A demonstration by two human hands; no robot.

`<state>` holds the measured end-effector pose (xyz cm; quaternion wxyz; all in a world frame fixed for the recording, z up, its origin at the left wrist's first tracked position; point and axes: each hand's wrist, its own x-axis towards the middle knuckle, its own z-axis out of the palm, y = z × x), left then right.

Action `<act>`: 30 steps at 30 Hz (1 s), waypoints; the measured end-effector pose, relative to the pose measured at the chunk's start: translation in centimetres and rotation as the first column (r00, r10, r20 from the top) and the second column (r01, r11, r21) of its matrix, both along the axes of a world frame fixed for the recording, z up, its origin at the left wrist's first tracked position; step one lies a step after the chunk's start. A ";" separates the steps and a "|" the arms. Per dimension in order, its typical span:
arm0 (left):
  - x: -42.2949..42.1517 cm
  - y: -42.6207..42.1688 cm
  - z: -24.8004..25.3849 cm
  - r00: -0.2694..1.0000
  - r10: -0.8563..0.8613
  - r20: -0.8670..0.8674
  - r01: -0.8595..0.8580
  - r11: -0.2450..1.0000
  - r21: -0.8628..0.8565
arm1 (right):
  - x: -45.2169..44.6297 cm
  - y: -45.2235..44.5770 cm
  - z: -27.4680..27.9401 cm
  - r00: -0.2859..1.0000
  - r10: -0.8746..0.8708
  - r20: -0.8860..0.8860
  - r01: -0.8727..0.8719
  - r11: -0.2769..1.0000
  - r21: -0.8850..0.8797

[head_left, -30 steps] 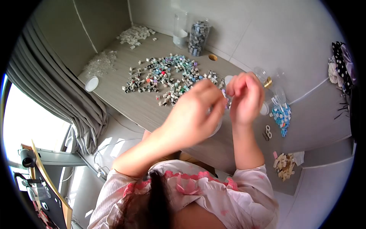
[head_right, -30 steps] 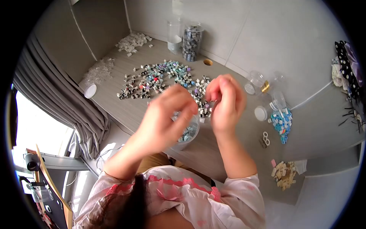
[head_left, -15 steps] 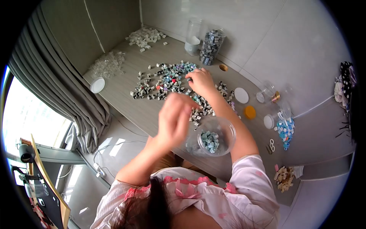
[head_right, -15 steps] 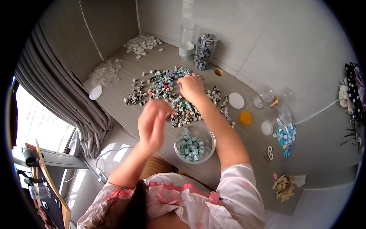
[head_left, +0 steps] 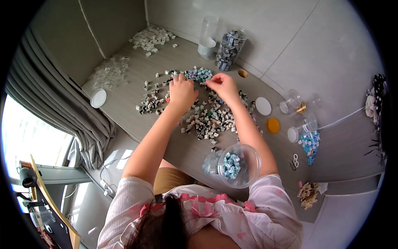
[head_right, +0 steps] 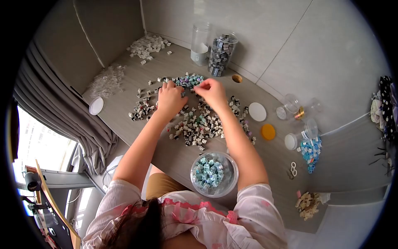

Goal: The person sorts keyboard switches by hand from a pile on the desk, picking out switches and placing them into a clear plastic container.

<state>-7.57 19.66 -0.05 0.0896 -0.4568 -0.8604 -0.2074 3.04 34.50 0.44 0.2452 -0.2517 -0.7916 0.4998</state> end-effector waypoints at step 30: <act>-3.6 5.1 -1.1 0.972 -0.087 0.216 0.059 0.989 0.135 | -5.4 3.5 0.4 0.908 0.048 0.417 -0.215 0.907 0.363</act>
